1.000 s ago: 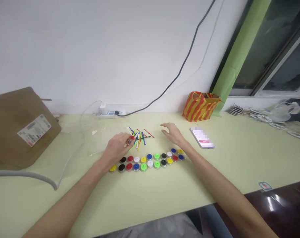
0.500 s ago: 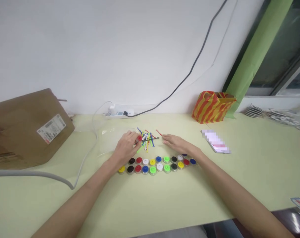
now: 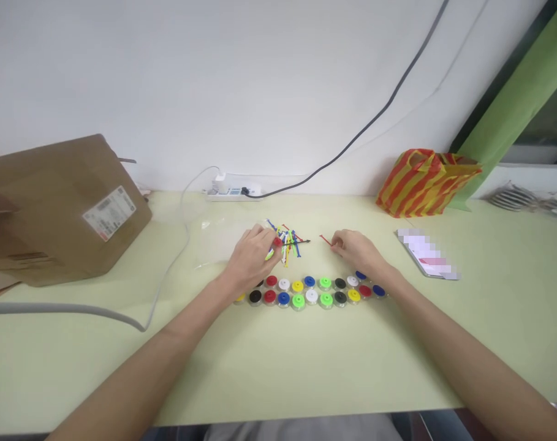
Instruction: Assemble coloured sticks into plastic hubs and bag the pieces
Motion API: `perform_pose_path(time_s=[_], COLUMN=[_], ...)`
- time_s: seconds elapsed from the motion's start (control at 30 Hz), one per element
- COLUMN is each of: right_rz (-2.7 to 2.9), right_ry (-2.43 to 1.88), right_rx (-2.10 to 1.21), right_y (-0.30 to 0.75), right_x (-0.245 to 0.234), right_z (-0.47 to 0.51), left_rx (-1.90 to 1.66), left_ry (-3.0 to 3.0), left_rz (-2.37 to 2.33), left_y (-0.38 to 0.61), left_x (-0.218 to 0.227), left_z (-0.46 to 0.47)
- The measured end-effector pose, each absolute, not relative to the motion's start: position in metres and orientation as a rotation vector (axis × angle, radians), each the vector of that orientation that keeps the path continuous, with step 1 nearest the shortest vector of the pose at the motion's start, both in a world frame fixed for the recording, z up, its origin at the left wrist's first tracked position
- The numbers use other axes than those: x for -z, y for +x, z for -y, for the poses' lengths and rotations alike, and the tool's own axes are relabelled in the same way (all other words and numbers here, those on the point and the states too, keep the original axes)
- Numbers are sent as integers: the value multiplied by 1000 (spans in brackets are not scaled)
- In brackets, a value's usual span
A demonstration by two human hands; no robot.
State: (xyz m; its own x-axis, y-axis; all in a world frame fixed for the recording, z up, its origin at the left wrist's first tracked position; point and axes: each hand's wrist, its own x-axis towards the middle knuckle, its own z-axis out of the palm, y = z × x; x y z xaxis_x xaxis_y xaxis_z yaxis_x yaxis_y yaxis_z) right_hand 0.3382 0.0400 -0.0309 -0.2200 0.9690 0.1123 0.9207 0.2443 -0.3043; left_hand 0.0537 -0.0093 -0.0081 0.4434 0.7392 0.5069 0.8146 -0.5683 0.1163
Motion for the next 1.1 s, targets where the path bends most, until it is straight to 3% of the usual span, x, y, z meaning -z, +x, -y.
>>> perform_pose_path(time_s=[0.83,1.1], right_rz=[2127,1775], right_ry=[-1718,-1170], right_rx=[-358,-584], right_y=[343,312], right_x=[33,13], right_z=[-42,-14], left_rx=[807,741], left_ry=[-2651,-2709], left_rz=[1343,1222], left_y=[58,62], left_x=[11,7], left_z=[11,13])
